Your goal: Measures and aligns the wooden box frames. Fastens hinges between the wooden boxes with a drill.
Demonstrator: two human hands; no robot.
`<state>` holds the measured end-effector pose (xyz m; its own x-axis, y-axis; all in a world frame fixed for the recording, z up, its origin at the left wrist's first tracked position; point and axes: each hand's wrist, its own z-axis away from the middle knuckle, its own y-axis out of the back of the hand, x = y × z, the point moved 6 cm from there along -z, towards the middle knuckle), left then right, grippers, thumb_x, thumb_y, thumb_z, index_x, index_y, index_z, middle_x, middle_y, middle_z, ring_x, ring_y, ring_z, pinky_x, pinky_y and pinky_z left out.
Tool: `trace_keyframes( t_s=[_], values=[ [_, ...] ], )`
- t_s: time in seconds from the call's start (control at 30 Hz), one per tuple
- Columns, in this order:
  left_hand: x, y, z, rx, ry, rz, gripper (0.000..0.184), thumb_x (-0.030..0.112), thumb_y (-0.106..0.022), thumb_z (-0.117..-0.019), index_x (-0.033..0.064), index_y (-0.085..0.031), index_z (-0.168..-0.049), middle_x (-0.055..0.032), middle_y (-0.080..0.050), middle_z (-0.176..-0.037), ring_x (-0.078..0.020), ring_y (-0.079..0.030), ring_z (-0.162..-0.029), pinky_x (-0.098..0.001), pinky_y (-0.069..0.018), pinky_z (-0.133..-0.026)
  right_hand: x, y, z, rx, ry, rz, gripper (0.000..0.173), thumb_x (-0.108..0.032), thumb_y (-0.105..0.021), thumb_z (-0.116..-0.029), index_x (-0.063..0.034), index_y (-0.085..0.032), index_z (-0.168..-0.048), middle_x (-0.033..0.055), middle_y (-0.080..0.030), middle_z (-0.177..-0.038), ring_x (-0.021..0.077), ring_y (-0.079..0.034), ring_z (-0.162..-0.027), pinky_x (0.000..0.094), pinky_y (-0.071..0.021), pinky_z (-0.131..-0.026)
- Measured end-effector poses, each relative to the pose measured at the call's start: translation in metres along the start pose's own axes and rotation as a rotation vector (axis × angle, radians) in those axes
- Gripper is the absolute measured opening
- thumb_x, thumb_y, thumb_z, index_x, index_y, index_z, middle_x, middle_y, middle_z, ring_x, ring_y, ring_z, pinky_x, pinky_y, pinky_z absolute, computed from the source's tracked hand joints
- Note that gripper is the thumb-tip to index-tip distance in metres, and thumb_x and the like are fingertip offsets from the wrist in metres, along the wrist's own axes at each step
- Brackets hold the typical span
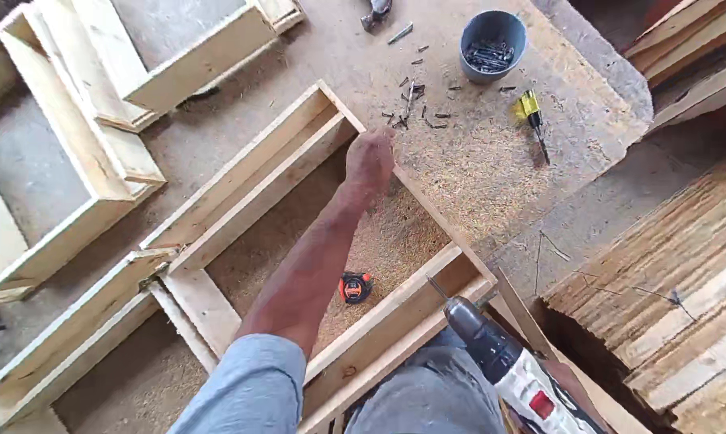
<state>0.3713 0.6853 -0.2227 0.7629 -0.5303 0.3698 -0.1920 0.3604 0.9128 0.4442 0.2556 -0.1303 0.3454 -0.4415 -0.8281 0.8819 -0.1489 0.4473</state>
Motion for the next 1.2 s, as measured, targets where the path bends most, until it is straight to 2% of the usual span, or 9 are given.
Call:
trace_keyframes(
  t_s=[0.13,0.27,0.5,0.63,0.77,0.83,0.9,1.0,1.2],
  values=[
    [-0.003,-0.039,-0.102,-0.262,0.236,-0.276,0.031,0.017,-0.054,-0.1008,0.004,-0.066,-0.127,-0.0268,-0.066,-0.126,-0.0487,-0.063,-0.119,-0.0704,-0.0515,-0.091,0.061,0.04,-0.001,0.051,0.059,-0.073,0.041,-0.037,-0.068,-0.0969,0.0028,-0.072,-0.104,0.0094,-0.074,-0.088,0.0032,-0.069,-0.086,0.0231,-0.0558,-0.084],
    [-0.007,-0.056,-0.115,-0.338,0.247,-0.399,0.021,0.012,-0.062,-0.0942,-0.0003,-0.069,-0.109,-0.0264,-0.068,-0.117,-0.0474,-0.066,-0.112,-0.0691,-0.0539,-0.085,0.079,0.061,-0.012,0.081,-0.041,-0.07,0.042,-0.036,-0.073,-0.0898,0.0059,-0.072,-0.095,0.0095,-0.074,-0.081,-0.0003,-0.068,-0.079,0.0191,-0.0547,-0.078],
    [-0.016,-0.052,-0.124,-0.394,0.352,-0.367,0.028,0.025,-0.063,-0.0929,-0.0025,-0.069,-0.096,-0.0279,-0.069,-0.11,-0.0462,-0.067,-0.106,-0.0694,-0.0531,-0.08,0.081,0.044,-0.039,0.015,0.113,-0.217,0.035,-0.038,-0.077,-0.0897,-0.0072,-0.074,-0.106,-0.001,-0.076,-0.093,-0.0042,-0.069,-0.091,0.018,-0.0571,-0.085],
    [-0.003,-0.023,-0.096,-0.208,0.321,-0.188,0.035,0.02,-0.066,-0.0926,-0.0097,-0.065,-0.11,-0.0321,-0.063,-0.123,-0.0487,-0.062,-0.118,-0.0689,-0.0519,-0.092,0.055,0.017,-0.042,0.068,0.26,-0.175,0.035,-0.041,-0.077,-0.0897,-0.0135,-0.073,-0.11,-0.0056,-0.075,-0.096,-0.0054,-0.068,-0.092,0.0176,-0.0574,-0.085],
    [-0.008,0.048,0.032,0.134,0.22,0.733,0.025,0.006,-0.07,-0.0866,0.0003,-0.064,-0.11,-0.0102,-0.071,-0.091,-0.0193,-0.07,-0.079,-0.0359,-0.059,-0.068,0.005,-0.02,-0.017,0.064,0.4,-0.16,0.026,-0.037,-0.067,-0.0984,-0.0165,-0.071,-0.113,-0.0092,-0.073,-0.099,-0.0084,-0.065,-0.095,0.015,-0.055,-0.087],
    [-0.023,0.05,0.139,0.033,0.313,1.439,0.036,-0.001,-0.055,-0.0978,0.0053,-0.058,-0.133,-0.0071,-0.067,-0.091,-0.0149,-0.068,-0.076,-0.0288,-0.0591,-0.068,-0.024,-0.048,0.008,0.061,0.44,-0.144,0.024,-0.033,-0.064,-0.1018,-0.014,-0.071,-0.114,-0.0075,-0.074,-0.099,-0.0081,-0.066,-0.095,0.015,-0.0549,-0.087],
    [-0.05,0.039,0.251,-0.015,0.441,1.875,0.028,0.008,-0.043,-0.107,0.008,-0.061,-0.128,-0.0076,-0.071,-0.093,-0.0162,-0.071,-0.082,-0.0303,-0.0611,-0.076,-0.061,-0.085,0.036,0.052,0.465,-0.116,0.026,-0.026,-0.051,-0.1072,-0.0095,-0.071,-0.104,-0.0084,-0.072,-0.09,-0.0131,-0.063,-0.089,0.0095,-0.0514,-0.084],
    [-0.103,0.019,0.399,0.043,0.559,2.154,0.028,0.018,-0.037,-0.1111,0.0057,-0.062,-0.111,-0.0094,-0.072,-0.095,-0.017,-0.073,-0.085,-0.0293,-0.0622,-0.078,-0.079,-0.161,0.089,-0.064,0.542,-0.067,0.026,-0.033,-0.057,-0.1051,-0.0141,-0.07,-0.116,-0.0046,-0.073,-0.098,-0.0048,-0.067,-0.092,0.0176,-0.056,-0.085],
    [-0.161,0.017,0.581,0.13,0.773,2.385,0.024,0.012,-0.043,-0.109,-0.0017,-0.063,-0.104,-0.0144,-0.072,-0.089,-0.0196,-0.075,-0.079,-0.0284,-0.0637,-0.072,-0.092,-0.282,0.177,-0.237,0.483,-0.086,0.033,-0.036,-0.076,-0.0917,-0.008,-0.072,-0.108,-0.004,-0.075,-0.096,-0.0059,-0.068,-0.093,0.0174,-0.0568,-0.086]
  ],
)
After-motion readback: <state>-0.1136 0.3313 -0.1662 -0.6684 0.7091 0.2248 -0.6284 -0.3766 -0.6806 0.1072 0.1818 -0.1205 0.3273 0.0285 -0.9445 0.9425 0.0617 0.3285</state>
